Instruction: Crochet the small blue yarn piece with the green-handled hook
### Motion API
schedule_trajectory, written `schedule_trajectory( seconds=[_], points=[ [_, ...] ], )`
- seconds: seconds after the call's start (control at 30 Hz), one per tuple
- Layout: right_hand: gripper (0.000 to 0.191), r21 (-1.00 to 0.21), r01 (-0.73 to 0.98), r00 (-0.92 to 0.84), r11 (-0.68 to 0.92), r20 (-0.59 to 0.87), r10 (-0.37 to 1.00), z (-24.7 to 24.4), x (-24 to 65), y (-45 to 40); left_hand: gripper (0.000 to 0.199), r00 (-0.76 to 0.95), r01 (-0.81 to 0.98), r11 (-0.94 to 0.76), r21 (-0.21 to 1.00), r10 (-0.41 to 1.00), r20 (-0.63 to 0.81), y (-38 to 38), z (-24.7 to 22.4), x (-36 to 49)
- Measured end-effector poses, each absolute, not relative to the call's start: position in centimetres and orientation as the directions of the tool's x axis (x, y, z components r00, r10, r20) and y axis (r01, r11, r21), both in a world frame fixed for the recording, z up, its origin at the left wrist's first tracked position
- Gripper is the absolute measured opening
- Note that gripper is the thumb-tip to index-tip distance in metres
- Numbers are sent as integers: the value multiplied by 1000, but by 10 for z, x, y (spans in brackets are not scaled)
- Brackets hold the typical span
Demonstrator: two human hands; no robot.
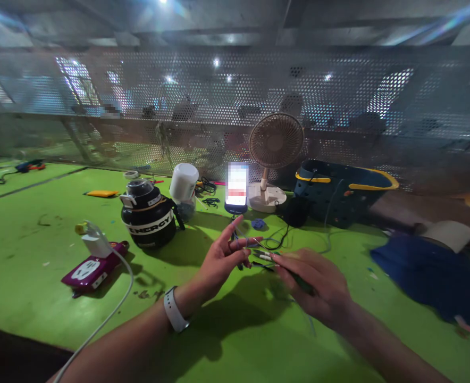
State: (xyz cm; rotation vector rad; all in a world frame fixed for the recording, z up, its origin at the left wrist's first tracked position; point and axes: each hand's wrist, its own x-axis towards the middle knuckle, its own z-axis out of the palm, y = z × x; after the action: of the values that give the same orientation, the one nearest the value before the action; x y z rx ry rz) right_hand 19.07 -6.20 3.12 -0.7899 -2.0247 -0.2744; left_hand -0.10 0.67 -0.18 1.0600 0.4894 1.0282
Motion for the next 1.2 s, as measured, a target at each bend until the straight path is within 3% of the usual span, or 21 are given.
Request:
schedule_trajectory(
  seconds=[0.17,0.37,0.47,0.63,1.2],
  points=[
    [29,-266,568,-275,779,830,485,31,191,-60,92,477,-440,22,898,853,213,5,0,-1],
    [23,-424,530,-190,734,785,590,33,189,-61,87,489,-414,-79,907,821,295,2,1,0],
    [22,-551,491,-119,675,725,678,32,188,-62,81,503,-367,-149,918,799,331,1,-1,-1],
    [17,-795,282,-10,537,557,830,23,189,-60,79,503,-299,-198,933,798,331,-4,2,-1],
    [15,-862,131,46,489,498,866,22,186,-61,82,452,-294,-276,915,804,387,-4,3,-1]
  ],
)
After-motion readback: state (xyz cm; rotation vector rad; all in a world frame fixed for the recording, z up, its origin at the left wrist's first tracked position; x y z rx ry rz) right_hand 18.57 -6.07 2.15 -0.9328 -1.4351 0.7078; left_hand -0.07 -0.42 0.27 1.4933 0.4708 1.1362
